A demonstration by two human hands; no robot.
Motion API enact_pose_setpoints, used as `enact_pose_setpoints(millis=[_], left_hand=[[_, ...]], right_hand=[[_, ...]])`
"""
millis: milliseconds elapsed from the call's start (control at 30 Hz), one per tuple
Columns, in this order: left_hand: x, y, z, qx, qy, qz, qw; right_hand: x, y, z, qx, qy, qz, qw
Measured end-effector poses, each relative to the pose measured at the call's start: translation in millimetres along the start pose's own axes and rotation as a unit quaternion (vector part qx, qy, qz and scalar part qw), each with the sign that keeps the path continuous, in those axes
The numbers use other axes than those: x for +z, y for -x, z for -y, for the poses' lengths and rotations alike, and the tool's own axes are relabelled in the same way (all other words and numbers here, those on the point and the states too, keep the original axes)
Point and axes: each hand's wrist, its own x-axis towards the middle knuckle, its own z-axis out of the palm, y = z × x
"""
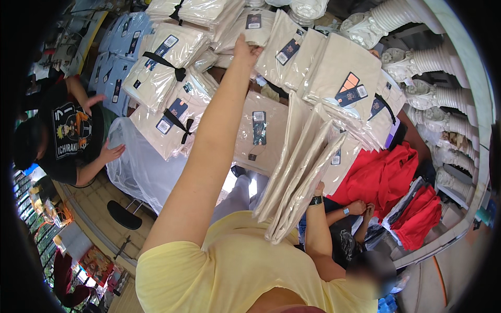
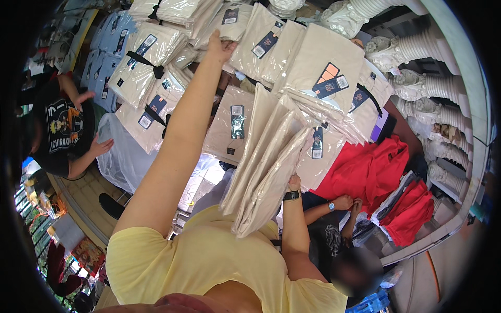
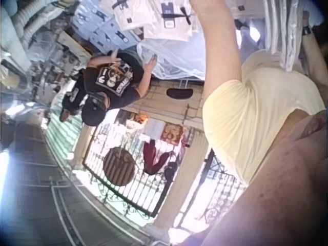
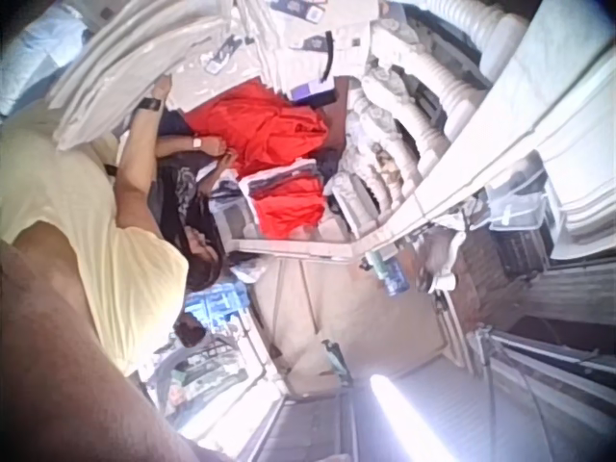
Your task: The person sorts and stacks several plastic-packaged shirts on a table, occasionally tying a black ribbon around a package and moving them between different piles.
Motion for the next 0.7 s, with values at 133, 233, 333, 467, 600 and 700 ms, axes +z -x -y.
enact_pose_setpoints(millis=[133, 233, 333, 467, 600, 700], left_hand=[[-34, -30, -11, -0.065, 0.139, 0.061, 0.986], [-16, -21, -36, -0.15, 0.273, 0.063, 0.948], [-16, 1, -84, -0.261, 0.437, 0.176, 0.843], [-16, 18, -110, -0.34, 0.48, 0.146, 0.795], [-19, 18, -109, -0.338, 0.476, 0.154, 0.797], [-16, 19, -107, -0.336, 0.484, 0.143, 0.795]], right_hand=[[3, -1, 0, 0.001, -0.002, 0.006, 1.0], [-2, 5, 6, -0.013, 0.001, -0.003, 1.0], [-4, 9, 4, -0.014, -0.001, -0.008, 1.0], [-2, 8, 3, -0.015, -0.005, -0.003, 1.0], [1, 3, 1, -0.016, -0.003, 0.002, 1.0], [2, 2, 1, -0.016, -0.002, 0.003, 1.0]])
